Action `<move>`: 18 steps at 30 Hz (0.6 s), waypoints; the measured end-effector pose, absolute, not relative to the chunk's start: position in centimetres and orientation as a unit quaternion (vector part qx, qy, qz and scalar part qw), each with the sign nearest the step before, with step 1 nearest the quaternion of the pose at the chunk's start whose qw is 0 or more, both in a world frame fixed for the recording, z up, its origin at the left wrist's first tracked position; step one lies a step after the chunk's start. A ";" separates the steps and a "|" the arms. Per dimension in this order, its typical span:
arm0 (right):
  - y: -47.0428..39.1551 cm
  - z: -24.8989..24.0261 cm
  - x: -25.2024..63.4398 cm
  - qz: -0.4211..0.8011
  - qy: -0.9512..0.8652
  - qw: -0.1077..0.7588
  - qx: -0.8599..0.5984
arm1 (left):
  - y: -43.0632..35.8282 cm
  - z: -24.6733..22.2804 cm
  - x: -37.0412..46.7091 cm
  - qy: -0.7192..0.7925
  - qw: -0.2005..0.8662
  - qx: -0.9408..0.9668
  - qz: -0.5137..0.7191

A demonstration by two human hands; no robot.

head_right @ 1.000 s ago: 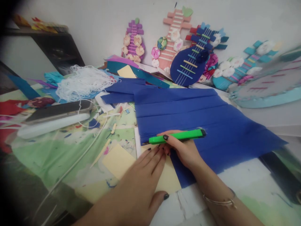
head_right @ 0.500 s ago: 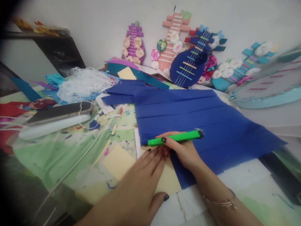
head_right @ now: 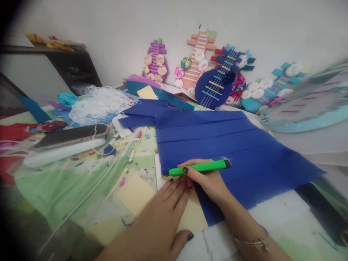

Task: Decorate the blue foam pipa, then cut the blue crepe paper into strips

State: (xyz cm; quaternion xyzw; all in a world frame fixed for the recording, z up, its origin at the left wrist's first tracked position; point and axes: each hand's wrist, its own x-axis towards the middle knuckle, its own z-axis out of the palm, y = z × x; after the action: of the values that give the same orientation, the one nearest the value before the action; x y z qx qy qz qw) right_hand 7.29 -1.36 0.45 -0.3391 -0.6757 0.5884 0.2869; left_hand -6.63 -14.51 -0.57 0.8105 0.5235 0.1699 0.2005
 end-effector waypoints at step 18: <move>-1.2 0.4 7.3 0.629 -0.634 0.297 -0.338 | -14.6 -1.0 -6.7 0.523 0.175 0.818 0.162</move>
State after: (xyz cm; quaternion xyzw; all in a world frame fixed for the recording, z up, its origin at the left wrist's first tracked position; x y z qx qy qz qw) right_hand 7.28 -1.17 0.37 -0.3380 -0.6339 0.6292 0.2967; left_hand -6.74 -14.57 -0.95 0.8183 0.5229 0.1618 0.1753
